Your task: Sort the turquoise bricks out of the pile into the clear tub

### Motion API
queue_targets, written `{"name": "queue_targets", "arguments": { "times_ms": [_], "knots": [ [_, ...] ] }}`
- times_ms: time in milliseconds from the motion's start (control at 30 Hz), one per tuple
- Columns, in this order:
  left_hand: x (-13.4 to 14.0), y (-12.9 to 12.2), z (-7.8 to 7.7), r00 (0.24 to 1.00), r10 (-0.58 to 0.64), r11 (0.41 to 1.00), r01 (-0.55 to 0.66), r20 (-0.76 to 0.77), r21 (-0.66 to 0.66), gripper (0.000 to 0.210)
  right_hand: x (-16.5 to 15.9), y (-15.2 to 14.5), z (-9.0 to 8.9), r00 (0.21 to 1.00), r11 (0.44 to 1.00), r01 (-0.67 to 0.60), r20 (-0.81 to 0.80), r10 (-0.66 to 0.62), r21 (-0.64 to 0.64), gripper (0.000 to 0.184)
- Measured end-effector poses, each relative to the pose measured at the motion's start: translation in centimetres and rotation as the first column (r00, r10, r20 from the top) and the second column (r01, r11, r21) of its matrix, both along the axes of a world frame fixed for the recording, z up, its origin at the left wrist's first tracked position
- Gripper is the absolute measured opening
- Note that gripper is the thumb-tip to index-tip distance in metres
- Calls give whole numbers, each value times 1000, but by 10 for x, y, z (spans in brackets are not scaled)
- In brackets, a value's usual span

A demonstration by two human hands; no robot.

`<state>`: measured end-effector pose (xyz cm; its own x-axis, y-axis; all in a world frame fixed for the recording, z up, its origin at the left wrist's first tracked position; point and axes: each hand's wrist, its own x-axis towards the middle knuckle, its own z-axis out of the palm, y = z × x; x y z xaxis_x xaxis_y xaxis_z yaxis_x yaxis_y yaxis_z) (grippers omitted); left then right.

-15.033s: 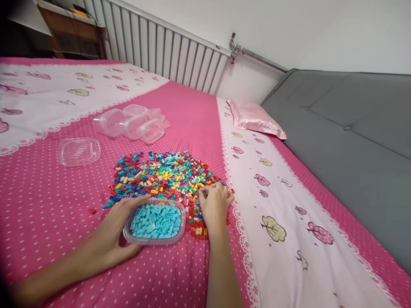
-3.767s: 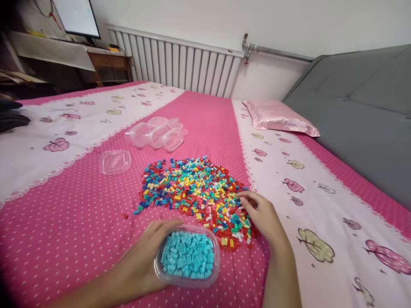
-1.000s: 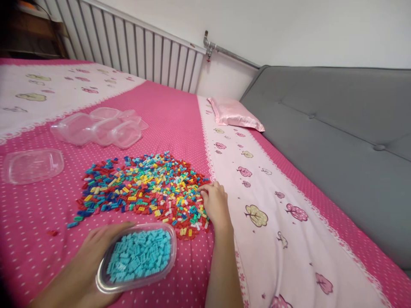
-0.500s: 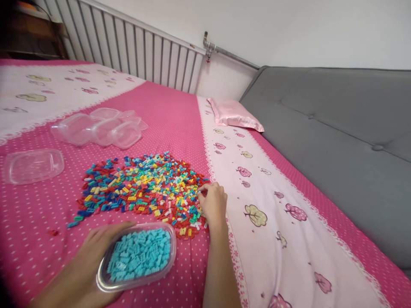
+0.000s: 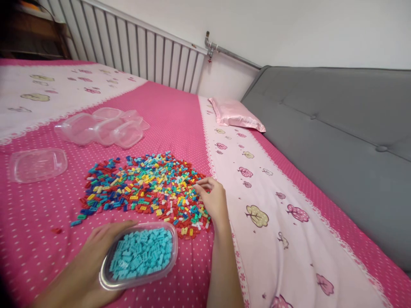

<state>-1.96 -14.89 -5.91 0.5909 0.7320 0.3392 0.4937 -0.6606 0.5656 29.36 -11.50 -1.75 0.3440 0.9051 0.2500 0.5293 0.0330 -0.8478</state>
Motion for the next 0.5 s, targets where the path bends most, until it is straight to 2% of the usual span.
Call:
{"name": "queue_targets", "arguments": {
  "times_ms": [167,300,500],
  "knots": [
    [2,-2,3,1000,23,1000,-23,17,-8,80,-22,-4,13,982,984,-179,-57,179,16,15],
    [1,-2,2,1000,-9,1000,9,13,5,79,-35,-14,25,953,955,-295,-77,294,-8,9],
    [1,-4,0,1000,-7,1000,7,-11,-16,82,-56,-30,43,837,835,-547,-73,542,-62,8]
  ]
}}
